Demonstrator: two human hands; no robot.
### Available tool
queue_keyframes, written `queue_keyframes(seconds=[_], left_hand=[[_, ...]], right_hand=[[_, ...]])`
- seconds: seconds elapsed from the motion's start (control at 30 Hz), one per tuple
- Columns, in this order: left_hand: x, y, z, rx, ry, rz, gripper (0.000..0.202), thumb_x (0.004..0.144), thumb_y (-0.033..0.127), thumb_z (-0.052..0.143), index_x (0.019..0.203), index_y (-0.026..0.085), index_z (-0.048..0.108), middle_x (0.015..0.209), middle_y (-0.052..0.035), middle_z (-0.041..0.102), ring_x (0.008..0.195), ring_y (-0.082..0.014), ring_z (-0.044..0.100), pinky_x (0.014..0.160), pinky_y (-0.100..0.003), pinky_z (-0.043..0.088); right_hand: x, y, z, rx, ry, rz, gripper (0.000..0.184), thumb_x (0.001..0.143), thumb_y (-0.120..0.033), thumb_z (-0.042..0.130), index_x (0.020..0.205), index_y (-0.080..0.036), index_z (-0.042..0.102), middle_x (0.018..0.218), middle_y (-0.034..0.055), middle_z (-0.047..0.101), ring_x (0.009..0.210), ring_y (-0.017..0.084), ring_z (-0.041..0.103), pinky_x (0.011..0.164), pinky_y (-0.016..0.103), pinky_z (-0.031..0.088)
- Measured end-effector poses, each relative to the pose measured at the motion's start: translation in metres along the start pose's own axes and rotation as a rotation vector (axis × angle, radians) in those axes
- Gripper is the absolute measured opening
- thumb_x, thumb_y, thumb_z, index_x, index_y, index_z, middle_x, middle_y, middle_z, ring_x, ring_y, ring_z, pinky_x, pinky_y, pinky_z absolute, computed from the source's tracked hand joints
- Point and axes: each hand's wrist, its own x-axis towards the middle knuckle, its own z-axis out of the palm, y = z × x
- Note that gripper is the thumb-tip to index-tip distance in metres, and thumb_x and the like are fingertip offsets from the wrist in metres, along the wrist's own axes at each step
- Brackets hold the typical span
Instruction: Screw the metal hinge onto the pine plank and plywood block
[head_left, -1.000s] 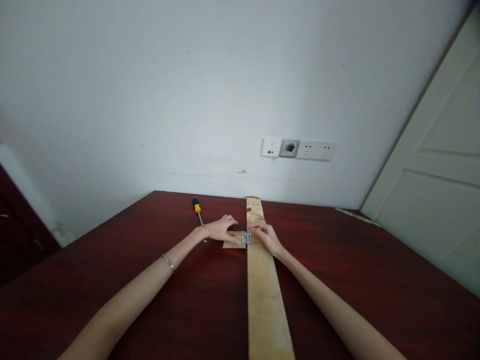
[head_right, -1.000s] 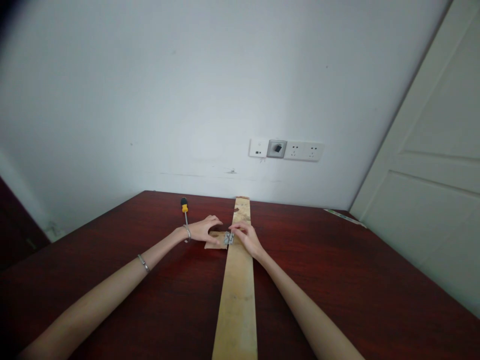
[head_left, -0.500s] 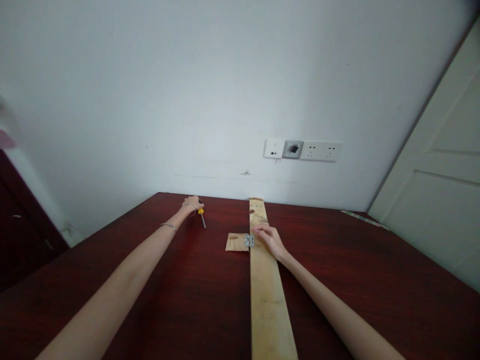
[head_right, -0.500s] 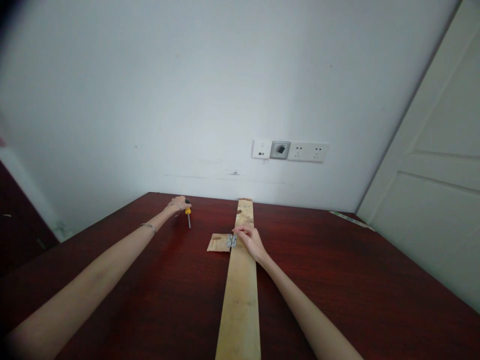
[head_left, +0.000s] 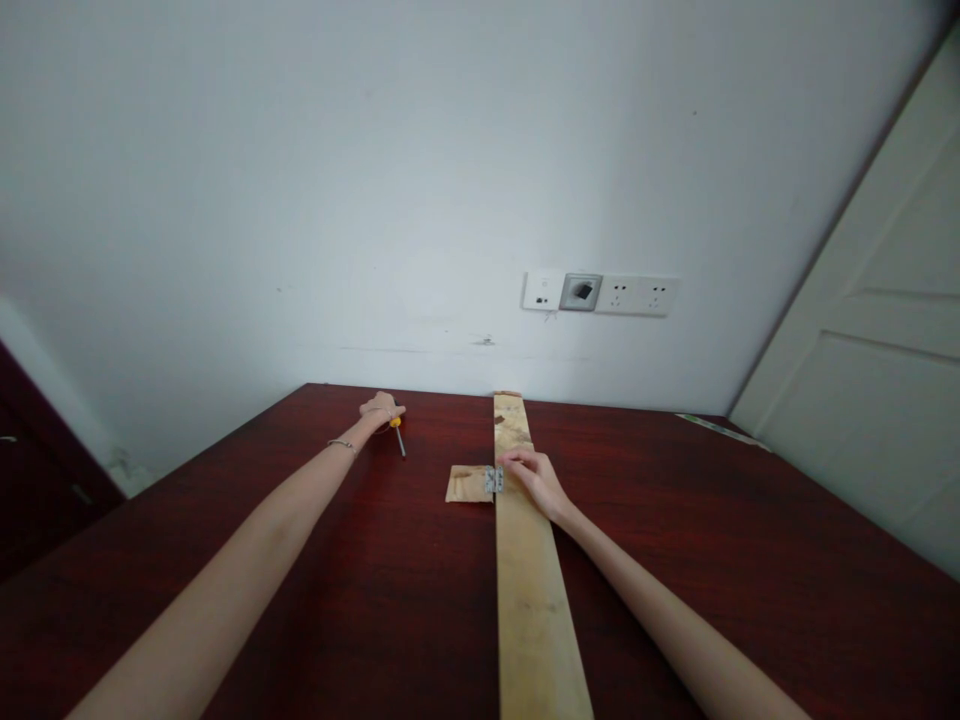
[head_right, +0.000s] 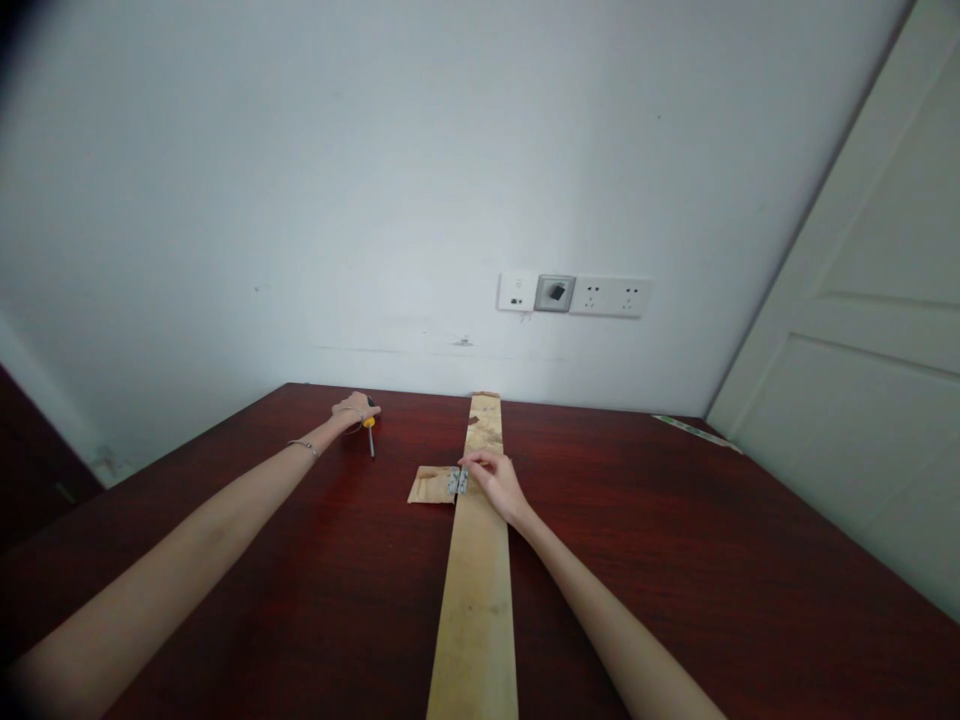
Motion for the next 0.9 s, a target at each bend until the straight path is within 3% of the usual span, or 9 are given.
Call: queue_keyframes(seconds=[0.23,0.5,0.7,0.9], left_hand=[[0.001,0.009,0.008,-0.006,-0.008,0.029,0.04,0.069,0.038,0.067,0.101,0.015,0.063,0.104,-0.0178,0.066,0.099,-0.0312,0.062,0.076,-0.033,0.048],[-0.009,0.008,0.004,-0.069,0.023,0.042,0.037,0.07,0.035,0.065,0.101,0.014,0.061,0.102,-0.0186,0.066,0.1,-0.0317,0.062,0.073,-0.032,0.048],[-0.012,0.019,-0.015,-0.185,0.059,0.143,0.045,0.074,0.038,0.06,0.11,0.012,0.054,0.1,-0.0182,0.066,0.091,-0.0281,0.065,0.07,-0.029,0.047],[-0.02,0.047,-0.046,-0.35,0.18,0.339,0.049,0.08,0.036,0.057,0.122,0.013,0.045,0.098,-0.0134,0.066,0.088,-0.0225,0.064,0.073,-0.027,0.046]], right_hand=[[0.002,-0.002,0.0,-0.003,-0.004,0.021,0.019,0.075,-0.029,0.055,0.072,-0.019,0.071,0.081,0.0048,0.071,0.081,0.022,0.063,0.076,0.034,0.047],[0.018,-0.003,-0.009,0.005,0.033,0.041,0.02,0.073,-0.033,0.058,0.072,-0.019,0.072,0.082,0.0055,0.073,0.082,0.024,0.064,0.077,0.037,0.047],[0.047,-0.017,-0.024,0.017,0.05,0.025,0.022,0.073,-0.037,0.061,0.082,-0.019,0.072,0.093,0.0065,0.072,0.086,0.023,0.063,0.071,0.034,0.049],[0.075,-0.04,-0.031,0.029,0.066,-0.012,0.029,0.073,-0.038,0.061,0.092,-0.018,0.07,0.094,0.0064,0.069,0.079,0.017,0.059,0.064,0.029,0.049]])
